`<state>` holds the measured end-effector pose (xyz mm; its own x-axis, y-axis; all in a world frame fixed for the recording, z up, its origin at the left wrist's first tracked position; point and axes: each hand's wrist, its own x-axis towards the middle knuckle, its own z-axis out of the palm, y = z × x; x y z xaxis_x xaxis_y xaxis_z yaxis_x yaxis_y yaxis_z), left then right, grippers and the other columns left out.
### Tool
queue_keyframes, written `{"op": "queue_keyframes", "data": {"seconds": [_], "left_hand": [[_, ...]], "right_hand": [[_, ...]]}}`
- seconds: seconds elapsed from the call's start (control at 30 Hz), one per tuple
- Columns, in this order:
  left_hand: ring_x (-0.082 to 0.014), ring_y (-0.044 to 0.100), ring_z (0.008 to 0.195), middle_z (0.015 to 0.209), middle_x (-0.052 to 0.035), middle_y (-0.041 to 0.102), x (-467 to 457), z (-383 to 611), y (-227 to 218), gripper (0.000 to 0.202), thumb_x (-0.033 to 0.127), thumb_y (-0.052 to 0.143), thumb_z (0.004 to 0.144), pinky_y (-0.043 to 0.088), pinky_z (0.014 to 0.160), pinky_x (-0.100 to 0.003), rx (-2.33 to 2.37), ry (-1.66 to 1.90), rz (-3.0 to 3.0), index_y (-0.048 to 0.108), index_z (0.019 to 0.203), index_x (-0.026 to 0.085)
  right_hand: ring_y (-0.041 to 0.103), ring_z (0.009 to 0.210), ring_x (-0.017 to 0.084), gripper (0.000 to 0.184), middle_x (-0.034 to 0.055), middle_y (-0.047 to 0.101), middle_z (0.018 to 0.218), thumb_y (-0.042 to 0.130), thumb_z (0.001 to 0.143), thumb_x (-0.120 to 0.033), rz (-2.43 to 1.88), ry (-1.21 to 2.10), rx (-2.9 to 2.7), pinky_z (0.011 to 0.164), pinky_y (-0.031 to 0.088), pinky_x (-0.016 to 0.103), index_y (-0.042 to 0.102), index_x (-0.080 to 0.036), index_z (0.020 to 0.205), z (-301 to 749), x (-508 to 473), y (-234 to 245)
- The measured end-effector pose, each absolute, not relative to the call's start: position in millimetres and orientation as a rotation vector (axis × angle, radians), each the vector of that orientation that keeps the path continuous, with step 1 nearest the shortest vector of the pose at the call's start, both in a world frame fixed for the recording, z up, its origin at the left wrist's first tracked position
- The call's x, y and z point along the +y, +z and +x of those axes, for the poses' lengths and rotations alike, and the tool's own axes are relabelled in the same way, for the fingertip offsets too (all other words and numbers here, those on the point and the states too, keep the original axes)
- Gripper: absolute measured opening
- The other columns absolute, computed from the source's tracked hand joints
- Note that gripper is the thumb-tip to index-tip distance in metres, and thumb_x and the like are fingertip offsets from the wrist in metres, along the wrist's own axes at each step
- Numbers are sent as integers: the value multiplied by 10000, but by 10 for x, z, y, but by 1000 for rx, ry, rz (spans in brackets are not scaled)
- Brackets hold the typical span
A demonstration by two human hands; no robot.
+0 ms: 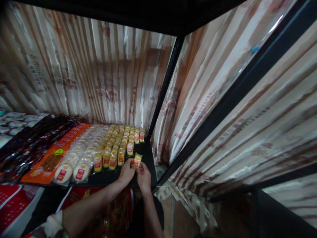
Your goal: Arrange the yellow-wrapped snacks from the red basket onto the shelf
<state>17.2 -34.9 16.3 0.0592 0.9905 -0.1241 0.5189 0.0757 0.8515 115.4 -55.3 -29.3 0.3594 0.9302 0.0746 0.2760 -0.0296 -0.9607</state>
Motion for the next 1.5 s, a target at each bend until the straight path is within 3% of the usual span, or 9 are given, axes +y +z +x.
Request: {"op": "queue_keyframes", "data": {"seconds": [0.17,0.33,0.57,0.77,1.1,1.5], "left_hand": [[-173,574,1004,1082,-124,610,-246,306,195,285,125,418,823,409,894,-244,1632,723,1531,591,1050,104],[-167,554,1054,1136,-129,585,-176,391,201,322,135,406,836,393,916,-223,1657,691,1530,578,1106,104],[-175,536,1121,1174,-118,606,-73,496,222,327,163,416,844,369,960,-232,1654,646,1566,572,1129,130],[-198,479,1219,1304,-162,527,17,588,233,411,176,419,861,333,1021,-267,1640,720,1460,471,1258,85],[-209,476,1229,1319,-175,513,153,665,272,387,202,386,884,329,1055,-300,1607,782,1377,509,1224,65],[-258,450,1251,1259,-101,581,335,667,212,379,163,405,821,308,1097,-375,1528,836,1429,592,1151,152]], "right_hand": [[669,813,175,339,99,689,979,458,753,-306,-1643,656,-1179,751,522,283,619,-172,1020,1190,-414,-382],[664,764,189,312,101,688,886,461,749,-289,-1799,524,-1200,720,511,289,633,-157,973,1244,-321,-412],[659,764,181,321,95,686,893,470,738,-325,-1700,541,-1113,736,507,292,599,-162,982,1299,-139,-486],[659,781,193,309,103,689,900,465,741,-376,-1633,617,-1056,720,510,298,582,-169,938,1332,58,-483],[654,753,200,360,81,696,855,473,742,-447,-1709,516,-1106,677,485,293,603,-177,942,1428,393,-552],[610,784,209,356,70,665,850,458,697,-427,-1708,446,-1151,703,456,297,609,-183,907,1433,667,-575]]}}
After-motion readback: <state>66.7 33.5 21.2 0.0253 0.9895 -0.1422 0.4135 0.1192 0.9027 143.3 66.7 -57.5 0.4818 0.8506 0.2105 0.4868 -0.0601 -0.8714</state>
